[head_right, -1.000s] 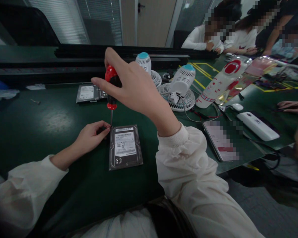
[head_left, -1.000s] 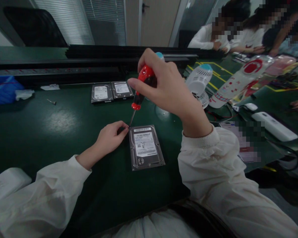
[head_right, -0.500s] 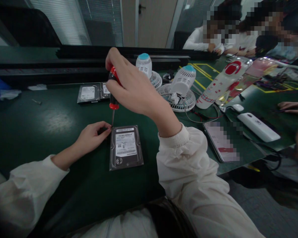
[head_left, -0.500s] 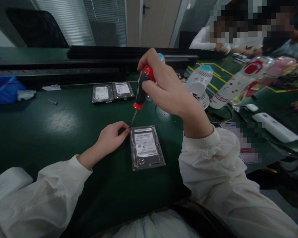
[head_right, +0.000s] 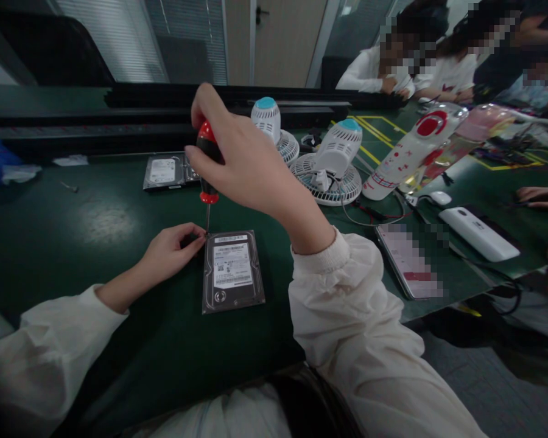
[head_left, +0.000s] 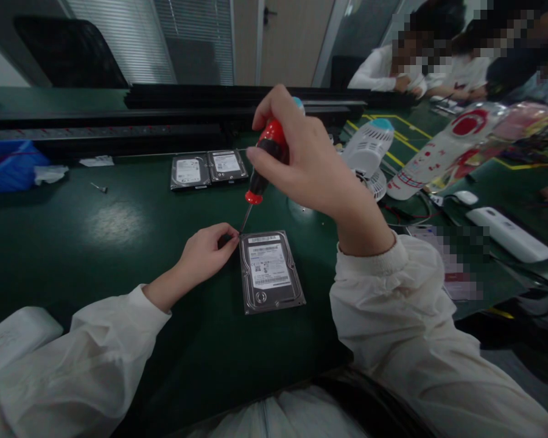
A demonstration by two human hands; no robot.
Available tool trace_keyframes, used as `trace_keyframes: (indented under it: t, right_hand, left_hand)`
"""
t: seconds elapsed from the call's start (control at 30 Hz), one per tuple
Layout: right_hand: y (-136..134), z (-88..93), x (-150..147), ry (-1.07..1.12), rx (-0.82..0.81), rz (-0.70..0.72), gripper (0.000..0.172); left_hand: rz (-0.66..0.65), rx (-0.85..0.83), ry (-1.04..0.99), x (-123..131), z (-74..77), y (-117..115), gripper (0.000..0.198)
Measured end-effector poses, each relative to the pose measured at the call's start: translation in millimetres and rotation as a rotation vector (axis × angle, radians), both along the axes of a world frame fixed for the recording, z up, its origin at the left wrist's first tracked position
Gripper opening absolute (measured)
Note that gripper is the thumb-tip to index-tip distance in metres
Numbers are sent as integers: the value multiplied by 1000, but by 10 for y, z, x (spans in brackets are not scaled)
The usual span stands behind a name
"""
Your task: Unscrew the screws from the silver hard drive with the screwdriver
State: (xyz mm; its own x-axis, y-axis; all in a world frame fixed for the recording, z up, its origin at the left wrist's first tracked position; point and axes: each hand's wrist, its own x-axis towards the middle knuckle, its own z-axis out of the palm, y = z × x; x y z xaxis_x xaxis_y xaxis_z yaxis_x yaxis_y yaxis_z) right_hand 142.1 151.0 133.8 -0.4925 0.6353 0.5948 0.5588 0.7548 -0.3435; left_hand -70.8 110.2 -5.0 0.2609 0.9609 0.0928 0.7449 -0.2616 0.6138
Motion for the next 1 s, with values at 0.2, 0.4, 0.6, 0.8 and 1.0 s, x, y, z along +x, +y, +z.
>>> trace_keyframes:
  t: [0.2,0.4,0.6,0.8,1.0]
  right_hand:
    - [-21,11,-6,-7,-2,41,10]
    - [-33,1,-15,-7,9,20,20]
    - [3,-12,-5,37,5,122,16]
    - [1,-6,3,-14,32,36,19]
    - [-12,18,9,-13,99,40,12]
  left_hand:
    - [-3,-6,-9,0,1,5,29]
    - [-7,-13,-10,5,9,1,30]
    - [-10,-21,-13,6,-1,5,30]
    - [-7,-12,-5,3,3,6,29]
    - [-13,-16,-9,-7,-6,5,30]
